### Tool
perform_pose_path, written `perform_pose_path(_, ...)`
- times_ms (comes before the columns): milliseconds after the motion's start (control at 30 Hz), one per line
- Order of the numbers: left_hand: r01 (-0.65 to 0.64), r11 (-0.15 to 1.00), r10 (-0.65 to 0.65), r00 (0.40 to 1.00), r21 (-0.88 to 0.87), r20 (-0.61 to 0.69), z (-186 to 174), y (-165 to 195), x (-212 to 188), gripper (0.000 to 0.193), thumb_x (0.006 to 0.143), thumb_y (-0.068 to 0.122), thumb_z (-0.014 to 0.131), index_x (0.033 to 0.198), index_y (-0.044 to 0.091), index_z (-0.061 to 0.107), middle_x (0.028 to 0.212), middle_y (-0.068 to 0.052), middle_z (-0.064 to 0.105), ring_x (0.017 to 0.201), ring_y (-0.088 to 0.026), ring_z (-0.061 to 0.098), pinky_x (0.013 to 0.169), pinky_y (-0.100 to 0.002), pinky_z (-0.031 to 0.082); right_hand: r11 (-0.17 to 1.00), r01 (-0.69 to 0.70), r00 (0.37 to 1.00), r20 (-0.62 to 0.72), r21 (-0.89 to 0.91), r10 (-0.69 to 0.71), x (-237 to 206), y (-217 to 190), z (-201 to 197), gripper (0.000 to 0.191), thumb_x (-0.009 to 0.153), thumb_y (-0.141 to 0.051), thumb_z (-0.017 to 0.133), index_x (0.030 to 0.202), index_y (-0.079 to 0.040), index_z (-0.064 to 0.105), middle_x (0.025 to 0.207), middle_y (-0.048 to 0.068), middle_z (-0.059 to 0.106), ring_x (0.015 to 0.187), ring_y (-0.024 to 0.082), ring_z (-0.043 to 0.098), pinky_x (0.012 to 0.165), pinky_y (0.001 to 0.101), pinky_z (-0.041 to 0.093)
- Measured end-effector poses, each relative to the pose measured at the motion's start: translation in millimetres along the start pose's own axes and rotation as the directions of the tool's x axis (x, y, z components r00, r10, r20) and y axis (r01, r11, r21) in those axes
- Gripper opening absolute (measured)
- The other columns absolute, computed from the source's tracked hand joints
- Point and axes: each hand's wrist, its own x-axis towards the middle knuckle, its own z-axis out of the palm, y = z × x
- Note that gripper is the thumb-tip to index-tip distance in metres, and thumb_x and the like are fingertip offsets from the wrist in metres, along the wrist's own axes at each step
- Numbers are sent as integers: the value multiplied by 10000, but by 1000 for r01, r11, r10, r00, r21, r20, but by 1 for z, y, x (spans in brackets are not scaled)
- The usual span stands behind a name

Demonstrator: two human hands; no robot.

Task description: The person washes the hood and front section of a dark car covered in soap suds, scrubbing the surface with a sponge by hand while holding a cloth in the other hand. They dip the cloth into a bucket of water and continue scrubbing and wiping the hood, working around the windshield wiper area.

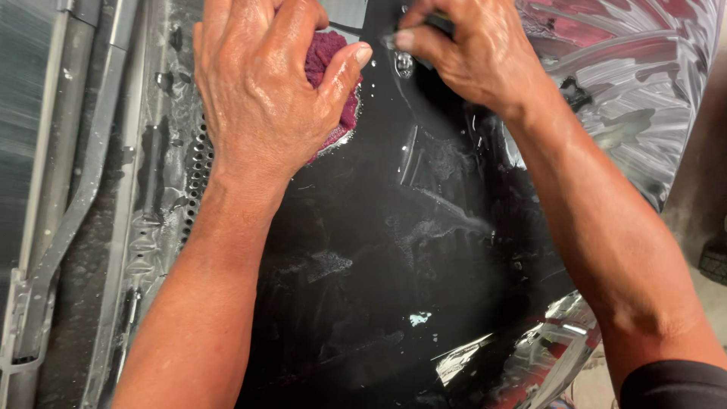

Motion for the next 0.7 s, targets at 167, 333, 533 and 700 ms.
perform_pose_path(167,-46,999,46,999,19,13,0,-3,-1,314,894,251,885,963,54,650,994,-67,594,1011,-293,561,886,-462,451,999,26,997,68,47,-29,0,24,-4,199,1024,-243,762,1052,-60,688,1016,88,710,979,305,693,822,440,523)
perform_pose_path(333,-9,1000,9,1000,10,-20,0,-1,0,320,878,251,902,921,61,649,985,-71,591,1003,-299,566,789,-463,420,995,25,993,-112,-101,-37,-23,12,7,170,1052,-207,803,1004,-73,710,1042,80,696,1074,297,640,961,488,433)
perform_pose_path(533,6,999,-6,1000,53,8,1,0,0,337,875,285,927,927,83,663,1008,-65,585,1016,-288,559,793,-451,427,973,-219,939,-286,-69,191,-44,-16,26,158,1025,-195,798,1020,-85,685,998,59,674,1059,314,544,946,482,395)
perform_pose_path(700,-41,998,41,999,47,6,2,-2,-3,307,863,251,878,971,75,651,1006,-52,591,1025,-278,558,846,-454,433,985,-133,931,-354,-109,87,-41,-17,26,147,992,-163,768,1041,-58,679,1044,121,646,1058,342,542,874,491,357)
